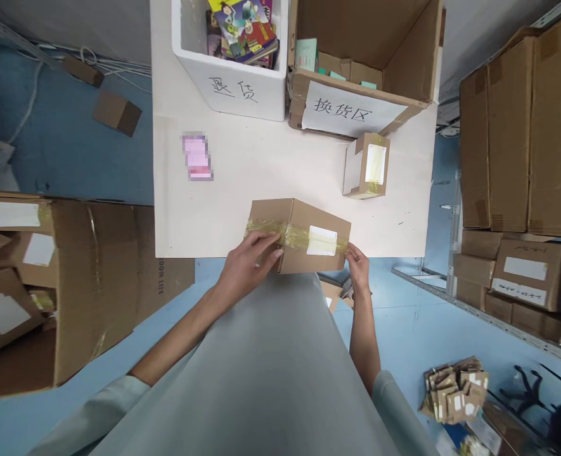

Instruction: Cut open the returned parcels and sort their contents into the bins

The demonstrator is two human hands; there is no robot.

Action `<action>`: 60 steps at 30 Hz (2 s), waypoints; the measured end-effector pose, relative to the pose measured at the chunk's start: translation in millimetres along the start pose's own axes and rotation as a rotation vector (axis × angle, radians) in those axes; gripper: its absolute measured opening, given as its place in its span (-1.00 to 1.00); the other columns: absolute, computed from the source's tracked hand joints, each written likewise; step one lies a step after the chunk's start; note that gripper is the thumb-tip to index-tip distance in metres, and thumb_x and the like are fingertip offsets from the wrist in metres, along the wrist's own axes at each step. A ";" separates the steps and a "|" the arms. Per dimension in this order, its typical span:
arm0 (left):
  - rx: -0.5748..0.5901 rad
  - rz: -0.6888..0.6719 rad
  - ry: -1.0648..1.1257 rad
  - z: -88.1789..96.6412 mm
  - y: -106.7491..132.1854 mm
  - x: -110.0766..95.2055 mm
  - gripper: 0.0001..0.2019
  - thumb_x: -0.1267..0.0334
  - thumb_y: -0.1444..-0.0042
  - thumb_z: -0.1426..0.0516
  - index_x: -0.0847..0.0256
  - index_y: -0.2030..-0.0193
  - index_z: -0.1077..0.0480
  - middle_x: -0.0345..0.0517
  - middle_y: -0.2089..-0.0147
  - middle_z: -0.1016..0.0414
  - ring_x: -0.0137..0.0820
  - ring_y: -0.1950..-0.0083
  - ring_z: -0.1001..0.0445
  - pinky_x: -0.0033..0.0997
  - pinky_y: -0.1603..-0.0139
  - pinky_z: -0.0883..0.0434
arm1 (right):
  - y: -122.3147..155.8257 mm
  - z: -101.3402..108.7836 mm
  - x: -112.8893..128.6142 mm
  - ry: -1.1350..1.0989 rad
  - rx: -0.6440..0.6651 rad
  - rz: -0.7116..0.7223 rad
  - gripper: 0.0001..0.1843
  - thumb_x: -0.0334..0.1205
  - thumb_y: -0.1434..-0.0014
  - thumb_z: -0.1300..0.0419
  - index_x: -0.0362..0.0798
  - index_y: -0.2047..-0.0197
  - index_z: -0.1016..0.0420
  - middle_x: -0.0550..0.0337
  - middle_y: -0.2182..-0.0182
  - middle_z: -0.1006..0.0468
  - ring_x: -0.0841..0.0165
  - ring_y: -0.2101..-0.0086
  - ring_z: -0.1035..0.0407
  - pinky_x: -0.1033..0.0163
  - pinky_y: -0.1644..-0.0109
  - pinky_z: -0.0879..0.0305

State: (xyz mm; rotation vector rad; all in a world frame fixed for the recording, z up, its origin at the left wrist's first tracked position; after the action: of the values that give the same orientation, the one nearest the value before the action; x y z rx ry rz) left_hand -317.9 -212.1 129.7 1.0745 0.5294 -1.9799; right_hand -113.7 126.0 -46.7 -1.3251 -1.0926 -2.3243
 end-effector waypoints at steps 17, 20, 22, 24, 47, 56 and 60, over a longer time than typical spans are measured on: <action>-0.294 0.726 0.267 82.3 77.1 268.1 -0.41 -0.22 -0.17 -0.35 0.25 -0.10 -0.69 0.24 -0.29 -0.74 0.06 -0.39 -0.65 0.14 -0.57 -0.49 | 133.4 -194.8 194.0 0.445 0.359 0.720 -0.55 0.04 -0.60 -0.27 0.17 -0.43 -0.68 0.09 -0.48 -0.61 0.03 -0.44 -0.50 -0.21 -0.60 -0.42; -0.327 0.832 0.307 84.2 103.9 285.8 -0.47 -0.14 -0.12 -0.37 0.25 -0.06 -0.67 0.21 -0.26 -0.77 0.09 -0.40 -0.65 0.20 -0.59 -0.46 | 178.5 -248.7 209.7 0.541 0.587 0.814 -0.52 -0.03 -0.68 -0.16 0.18 -0.53 -0.59 0.14 -0.55 -0.52 0.07 -0.42 -0.52 -0.13 -0.60 -0.41; -0.335 0.876 0.319 81.0 115.7 292.1 -0.47 -0.16 -0.09 -0.39 0.23 -0.02 -0.67 0.19 -0.23 -0.78 0.09 -0.38 -0.65 0.21 -0.57 -0.47 | 200.2 -277.5 211.3 0.617 0.674 0.838 -0.47 -0.06 -0.69 -0.15 0.13 -0.60 -0.51 0.09 -0.59 -0.47 0.05 -0.42 -0.51 -0.10 -0.61 -0.37; -0.339 0.893 0.333 76.2 122.3 294.4 -0.44 -0.21 -0.07 -0.40 0.23 0.00 -0.67 0.17 -0.19 -0.79 0.07 -0.35 -0.67 0.19 -0.55 -0.50 | 211.1 -295.1 210.1 0.670 0.705 0.846 -0.37 -0.01 -0.66 -0.22 0.07 -0.68 -0.41 0.01 -0.62 -0.43 -0.02 -0.41 -0.51 -0.12 -0.62 -0.35; -0.174 0.638 0.462 8.9 47.1 198.1 -0.15 -0.38 0.06 -0.52 0.23 -0.20 -0.60 0.24 -0.23 -0.77 0.12 -0.32 -0.72 0.19 -0.50 -0.58 | 12.4 -87.7 63.6 0.198 0.194 0.201 -0.21 0.50 -0.15 -0.48 0.02 -0.14 -0.85 -0.08 -0.22 -0.79 -0.03 -0.17 -0.65 -0.14 -0.36 -0.60; -0.151 0.683 0.446 7.1 87.7 188.3 -0.15 -0.43 0.12 -0.54 0.15 -0.12 -0.57 0.16 -0.15 -0.79 0.09 -0.26 -0.76 0.26 -0.51 -0.57 | 62.7 -61.6 22.6 0.092 0.112 0.112 -0.26 0.42 -0.12 -0.54 0.03 -0.14 -0.87 -0.06 -0.26 -0.77 -0.08 -0.28 -0.63 -0.20 -0.39 -0.64; -0.211 0.640 0.414 18.8 69.5 181.1 -0.14 -0.42 0.04 -0.51 0.23 -0.19 -0.61 0.22 -0.18 -0.78 0.09 -0.24 -0.75 0.21 -0.46 -0.63 | 48.6 -71.1 35.8 0.111 0.087 0.136 -0.20 0.44 -0.13 -0.53 -0.01 -0.19 -0.85 -0.09 -0.26 -0.76 -0.07 -0.20 -0.67 -0.20 -0.37 -0.64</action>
State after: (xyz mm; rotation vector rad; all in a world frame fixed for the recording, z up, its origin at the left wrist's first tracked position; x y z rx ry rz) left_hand -328.2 -347.5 -10.1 1.3226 0.5120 -1.1295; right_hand -152.1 47.0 -15.5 -1.1847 -1.0237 -2.1975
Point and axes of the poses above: each hand's wrist, its own y-axis away from the middle knuckle, its own z-axis out of the back of the hand, x = y × z, the point moved 9 cm from there along -y, towards the middle knuckle
